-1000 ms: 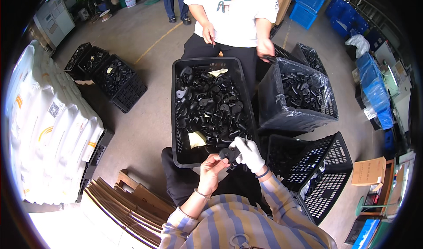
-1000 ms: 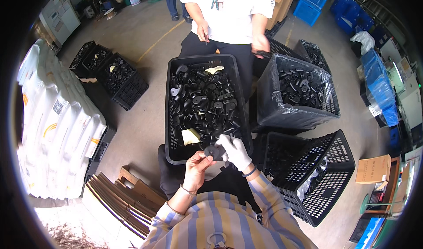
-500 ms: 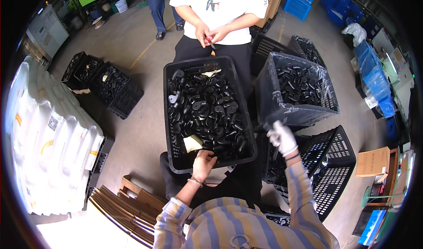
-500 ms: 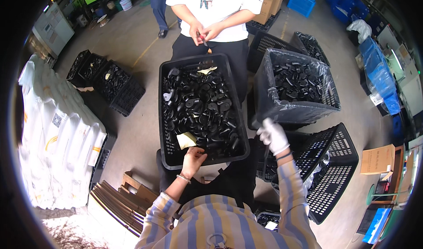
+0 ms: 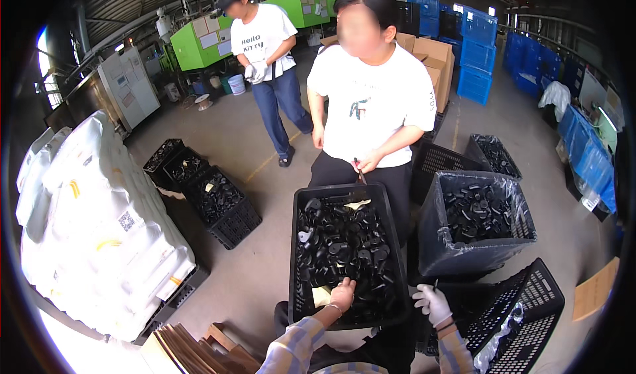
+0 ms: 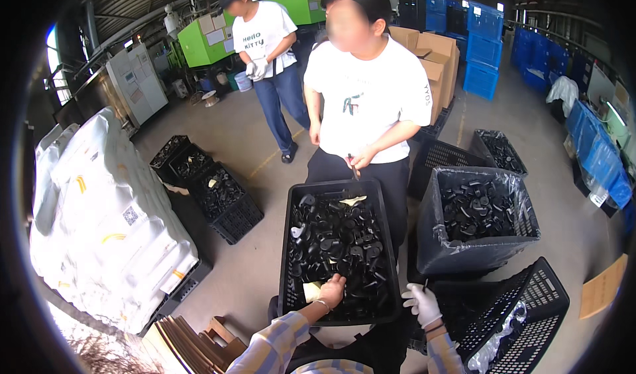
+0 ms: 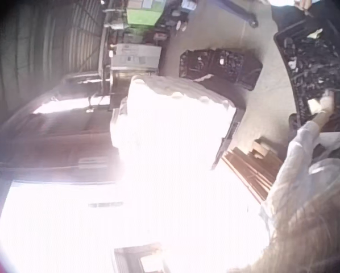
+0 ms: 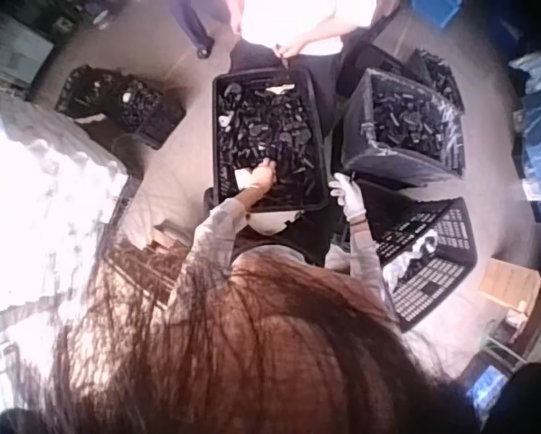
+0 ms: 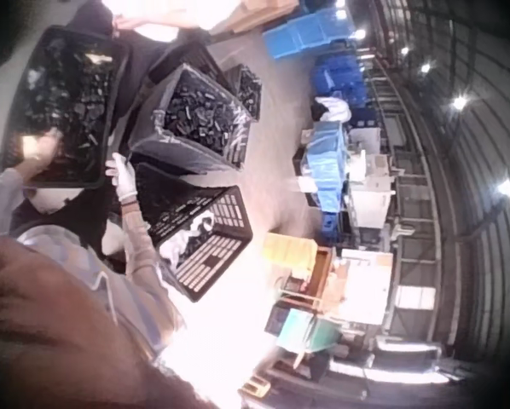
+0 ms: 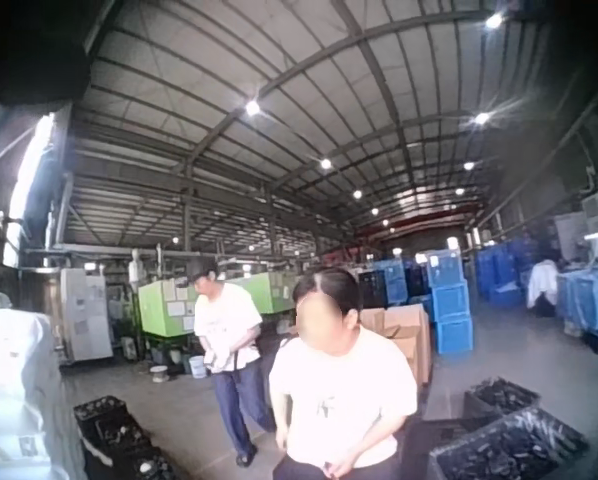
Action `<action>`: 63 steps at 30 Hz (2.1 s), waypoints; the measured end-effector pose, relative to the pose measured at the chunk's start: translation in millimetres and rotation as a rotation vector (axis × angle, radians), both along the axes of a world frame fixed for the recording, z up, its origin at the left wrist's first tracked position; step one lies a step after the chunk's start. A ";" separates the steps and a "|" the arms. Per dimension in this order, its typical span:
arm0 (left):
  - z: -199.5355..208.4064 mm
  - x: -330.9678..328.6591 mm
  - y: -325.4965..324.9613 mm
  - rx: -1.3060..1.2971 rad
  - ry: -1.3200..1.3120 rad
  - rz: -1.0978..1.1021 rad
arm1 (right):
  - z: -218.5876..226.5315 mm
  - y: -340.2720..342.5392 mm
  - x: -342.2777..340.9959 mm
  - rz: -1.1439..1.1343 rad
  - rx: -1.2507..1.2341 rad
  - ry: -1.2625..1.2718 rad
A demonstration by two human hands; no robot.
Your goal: The person inspects small black circular plastic components by hand, taking them from a plastic bin and checking them for defects.
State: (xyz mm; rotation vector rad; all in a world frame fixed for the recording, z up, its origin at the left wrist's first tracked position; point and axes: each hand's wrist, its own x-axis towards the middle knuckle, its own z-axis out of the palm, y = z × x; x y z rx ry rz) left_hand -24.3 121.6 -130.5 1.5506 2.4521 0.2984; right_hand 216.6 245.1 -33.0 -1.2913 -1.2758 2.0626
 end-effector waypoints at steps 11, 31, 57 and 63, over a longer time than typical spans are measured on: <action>82.4 53.1 -28.9 0.955 -1.054 0.444 | 7.1 -68.1 -148.0 0.051 0.654 -0.090; 158.9 58.7 -86.2 1.273 -1.822 0.495 | 82.4 -79.8 -126.1 0.057 -0.060 0.232; 159.1 64.9 -90.5 1.264 -1.874 0.589 | 98.8 -97.3 -120.5 0.250 0.483 0.143; 153.1 41.3 -95.9 1.149 -1.567 0.424 | 100.2 -93.0 -115.6 0.583 0.549 0.052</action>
